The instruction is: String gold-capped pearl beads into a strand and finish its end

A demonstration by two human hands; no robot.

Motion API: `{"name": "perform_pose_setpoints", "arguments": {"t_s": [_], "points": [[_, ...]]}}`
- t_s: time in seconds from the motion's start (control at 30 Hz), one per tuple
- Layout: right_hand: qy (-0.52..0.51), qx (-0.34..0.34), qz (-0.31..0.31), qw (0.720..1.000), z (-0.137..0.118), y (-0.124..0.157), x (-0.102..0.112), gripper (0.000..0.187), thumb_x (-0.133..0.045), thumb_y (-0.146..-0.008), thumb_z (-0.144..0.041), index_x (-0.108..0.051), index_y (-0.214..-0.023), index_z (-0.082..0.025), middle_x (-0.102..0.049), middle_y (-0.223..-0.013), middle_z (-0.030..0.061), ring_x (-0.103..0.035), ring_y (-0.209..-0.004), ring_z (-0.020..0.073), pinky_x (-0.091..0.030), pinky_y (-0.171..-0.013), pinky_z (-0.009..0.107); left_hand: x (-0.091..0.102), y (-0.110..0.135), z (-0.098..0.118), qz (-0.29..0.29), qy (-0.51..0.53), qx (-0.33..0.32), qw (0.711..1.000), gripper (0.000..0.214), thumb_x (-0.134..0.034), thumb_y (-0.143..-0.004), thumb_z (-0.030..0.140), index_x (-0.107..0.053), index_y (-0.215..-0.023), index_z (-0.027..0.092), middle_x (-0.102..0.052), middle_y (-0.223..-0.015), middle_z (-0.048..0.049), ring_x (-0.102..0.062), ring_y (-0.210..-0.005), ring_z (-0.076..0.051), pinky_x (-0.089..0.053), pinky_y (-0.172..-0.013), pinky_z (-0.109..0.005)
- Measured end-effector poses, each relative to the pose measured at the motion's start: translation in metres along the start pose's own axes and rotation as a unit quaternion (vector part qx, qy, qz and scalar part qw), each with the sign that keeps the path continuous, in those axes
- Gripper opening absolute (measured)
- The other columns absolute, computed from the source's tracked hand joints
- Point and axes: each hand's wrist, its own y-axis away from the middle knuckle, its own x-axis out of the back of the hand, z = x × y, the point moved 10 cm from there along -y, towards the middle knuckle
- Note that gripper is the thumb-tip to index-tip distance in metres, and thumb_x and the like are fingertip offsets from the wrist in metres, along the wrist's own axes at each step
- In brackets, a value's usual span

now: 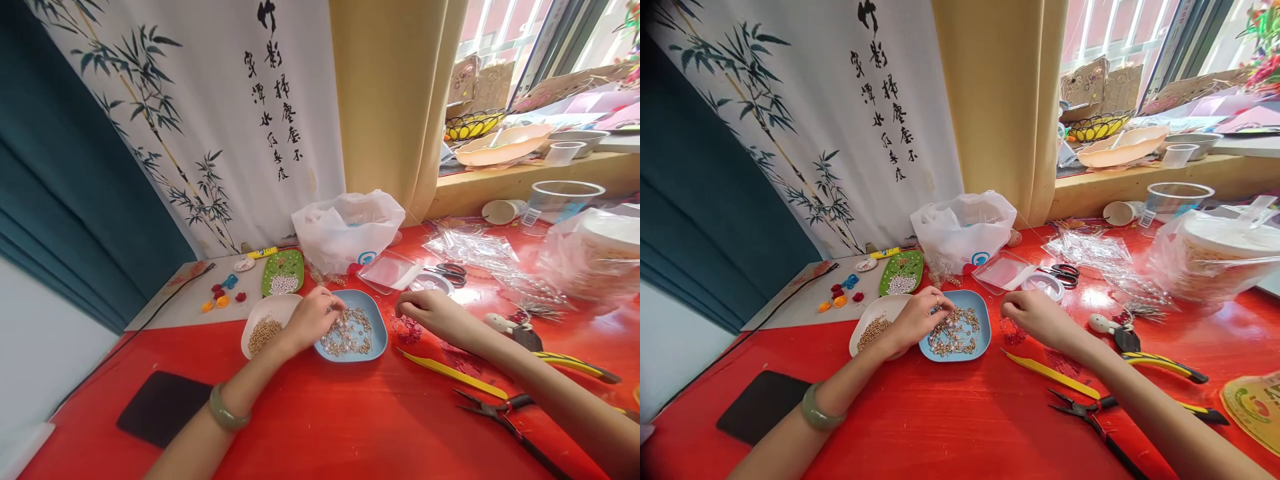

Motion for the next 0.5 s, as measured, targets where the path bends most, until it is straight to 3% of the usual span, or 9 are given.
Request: {"name": "perform_pose_setpoints", "arguments": {"t_s": [0.1, 0.23, 0.5], "points": [[-0.003, 0.001, 0.003, 1.000, -0.0035, -0.0003, -0.0014, 0.026, -0.032, -0.075, -0.024, -0.054, -0.063, -0.017, -0.057, -0.063, 0.0022, -0.050, -0.059, 0.0163, -0.035, -0.055, 0.026, -0.0014, 0.0009, -0.0014, -0.005, 0.045, 0.009, 0.999, 0.022, -0.050, -0.076, 0.026, -0.063, -0.094, 0.022, -0.057, -0.090, -0.0045, -0.055, -0.084, -0.016, -0.041, -0.080, -0.029], [-0.019, -0.001, 0.009, 1.000, -0.0059, -0.0006, -0.0019, 0.026, -0.031, -0.075, -0.023, -0.053, -0.063, -0.017, -0.055, -0.062, 0.0020, -0.049, -0.059, 0.0160, -0.035, -0.055, 0.026, -0.0029, 0.0007, -0.0054, -0.018, 0.042, 0.019, 0.999, 0.019, -0.057, -0.071, 0.025, -0.066, -0.087, 0.022, -0.056, -0.088, -0.0037, -0.055, -0.080, -0.016, -0.042, -0.075, -0.028], [-0.156, -0.020, -0.013, 0.987, -0.0047, 0.0010, -0.0084, 0.025, -0.033, -0.075, -0.026, -0.053, -0.065, -0.016, -0.045, -0.056, -0.0016, -0.042, -0.052, 0.0119, -0.033, -0.050, 0.023, -0.0015, -0.0003, -0.0023, -0.008, 0.064, 0.001, 0.998, 0.018, -0.058, -0.071, 0.029, -0.068, -0.085, 0.023, -0.059, -0.086, -0.0038, -0.055, -0.079, -0.016, -0.043, -0.073, -0.028]]}}
